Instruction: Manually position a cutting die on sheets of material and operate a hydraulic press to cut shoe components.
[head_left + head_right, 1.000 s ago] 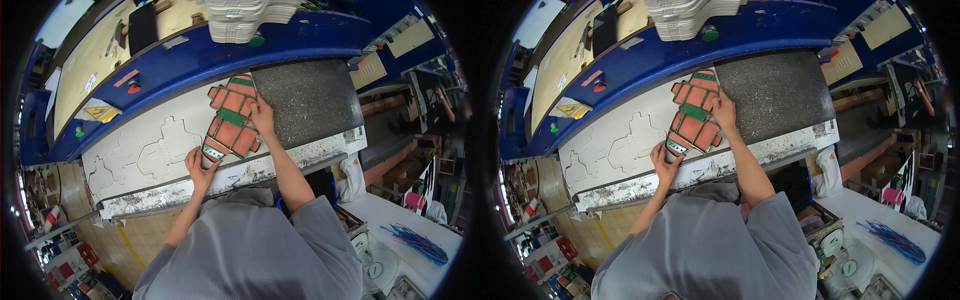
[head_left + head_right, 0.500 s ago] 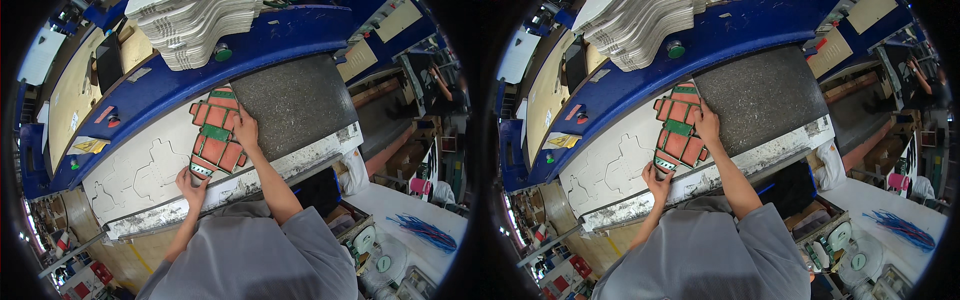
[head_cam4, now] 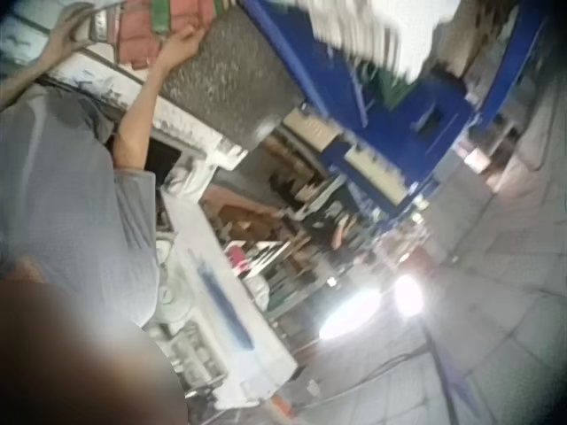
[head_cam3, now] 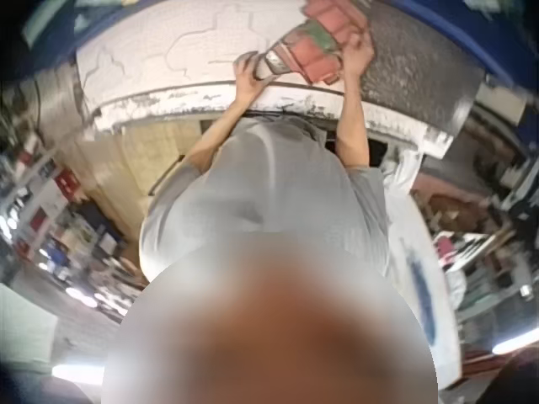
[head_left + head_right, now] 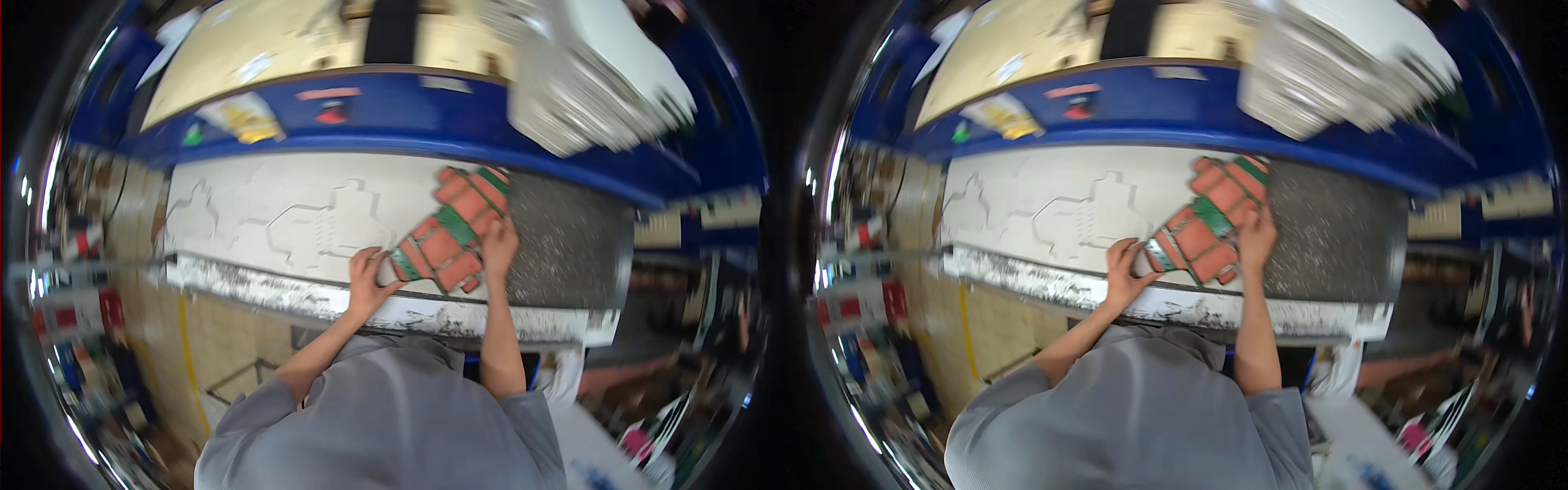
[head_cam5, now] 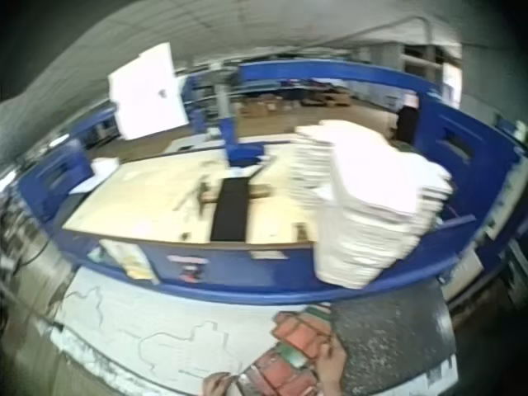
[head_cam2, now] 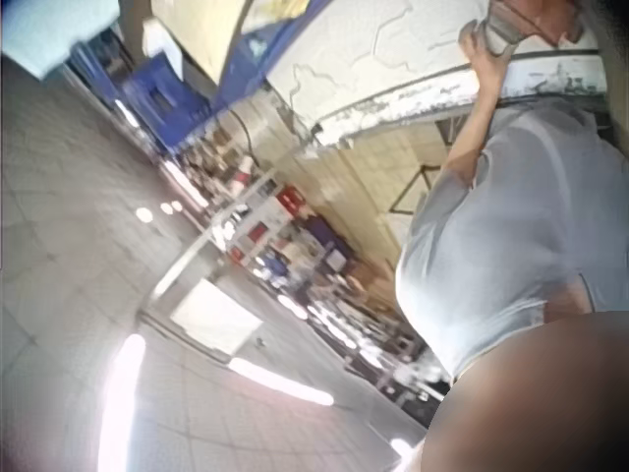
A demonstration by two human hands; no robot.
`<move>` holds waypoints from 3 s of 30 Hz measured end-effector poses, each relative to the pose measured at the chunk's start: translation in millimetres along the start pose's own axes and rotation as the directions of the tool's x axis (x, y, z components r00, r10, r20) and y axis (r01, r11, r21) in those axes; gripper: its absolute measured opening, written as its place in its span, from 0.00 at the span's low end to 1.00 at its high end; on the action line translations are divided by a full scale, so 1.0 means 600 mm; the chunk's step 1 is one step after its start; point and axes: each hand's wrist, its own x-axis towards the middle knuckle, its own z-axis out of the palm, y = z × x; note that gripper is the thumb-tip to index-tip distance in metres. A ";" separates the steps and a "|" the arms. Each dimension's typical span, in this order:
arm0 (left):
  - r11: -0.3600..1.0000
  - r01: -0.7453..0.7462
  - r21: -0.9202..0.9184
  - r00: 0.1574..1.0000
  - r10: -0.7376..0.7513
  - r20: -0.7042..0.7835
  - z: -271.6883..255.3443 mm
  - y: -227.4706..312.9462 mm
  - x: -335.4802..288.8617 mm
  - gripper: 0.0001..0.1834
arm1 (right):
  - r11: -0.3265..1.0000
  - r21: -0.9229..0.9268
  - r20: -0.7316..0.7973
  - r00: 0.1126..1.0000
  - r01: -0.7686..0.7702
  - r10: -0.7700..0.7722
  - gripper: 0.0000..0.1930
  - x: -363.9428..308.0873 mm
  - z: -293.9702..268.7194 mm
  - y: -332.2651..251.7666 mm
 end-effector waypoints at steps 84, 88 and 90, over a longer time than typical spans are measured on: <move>0.980 -0.146 0.134 0.979 0.162 -0.121 -0.030 -0.014 -0.220 0.13 | 0.863 -0.290 0.222 0.906 0.413 -0.360 0.08 -0.298 -0.256 0.035; 0.990 -0.092 0.105 0.989 0.103 -0.107 -0.042 -0.017 -0.207 0.12 | 0.750 -0.488 -0.450 0.608 0.445 -0.654 0.10 -0.135 -0.433 -0.284; 0.994 -0.045 0.095 0.999 0.046 -0.002 -0.065 0.004 -0.173 0.11 | 0.538 -0.673 -0.192 0.582 0.508 -0.790 0.12 -0.025 -0.502 -0.362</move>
